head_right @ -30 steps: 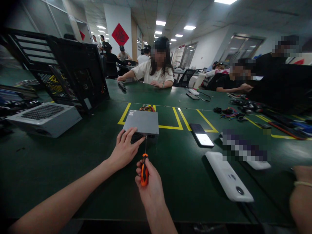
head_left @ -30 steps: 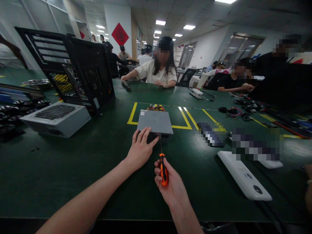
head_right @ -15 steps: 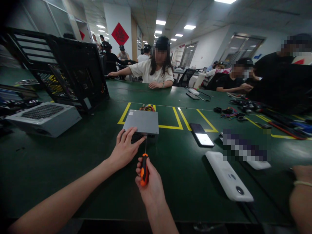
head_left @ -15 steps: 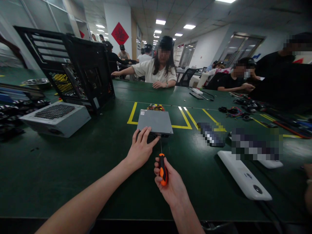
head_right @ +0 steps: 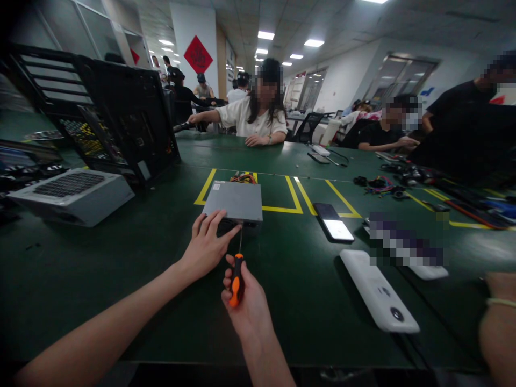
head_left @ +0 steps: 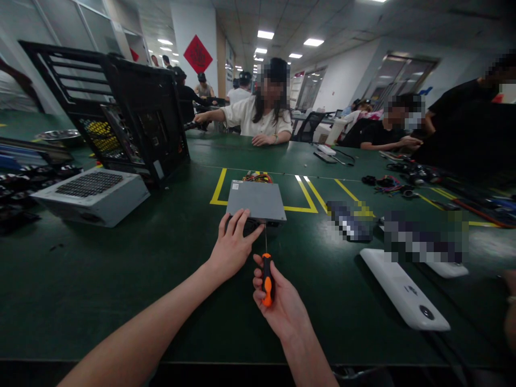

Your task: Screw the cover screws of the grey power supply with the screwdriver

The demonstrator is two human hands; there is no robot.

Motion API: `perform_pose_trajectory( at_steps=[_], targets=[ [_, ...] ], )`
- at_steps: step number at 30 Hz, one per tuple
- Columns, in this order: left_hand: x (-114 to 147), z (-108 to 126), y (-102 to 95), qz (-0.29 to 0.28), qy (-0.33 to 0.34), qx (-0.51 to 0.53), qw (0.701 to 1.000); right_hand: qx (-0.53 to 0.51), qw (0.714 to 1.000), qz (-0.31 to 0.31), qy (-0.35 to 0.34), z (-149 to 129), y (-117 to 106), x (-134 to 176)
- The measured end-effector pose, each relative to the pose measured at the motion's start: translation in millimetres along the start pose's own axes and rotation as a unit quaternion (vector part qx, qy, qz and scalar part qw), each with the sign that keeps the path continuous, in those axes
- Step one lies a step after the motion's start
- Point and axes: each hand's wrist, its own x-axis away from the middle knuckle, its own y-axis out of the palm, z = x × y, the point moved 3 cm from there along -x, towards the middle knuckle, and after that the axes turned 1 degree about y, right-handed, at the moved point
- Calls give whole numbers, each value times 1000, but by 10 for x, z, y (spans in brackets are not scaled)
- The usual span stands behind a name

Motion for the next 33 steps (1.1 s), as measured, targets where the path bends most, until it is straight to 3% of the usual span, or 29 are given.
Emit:
perform_pose_trajectory(
  at_steps=[6, 12, 25, 29, 33],
  targets=[
    [-2, -1, -10, 0, -1, -2, 1000, -33, 999, 12, -24, -5, -16, 18],
    [1, 4, -6, -1, 0, 0, 1000, -11, 1000, 6, 4, 3, -21, 7],
    [-3, 16, -8, 7, -3, 2, 1000, -15, 1000, -9, -2, -27, -43, 8],
    [-4, 17, -22, 7, 2, 1, 1000, -26, 999, 11, -23, -34, -64, 3],
    [-4, 16, -27, 3, 2, 0, 1000, -20, 1000, 12, -3, -35, -65, 7]
  ],
)
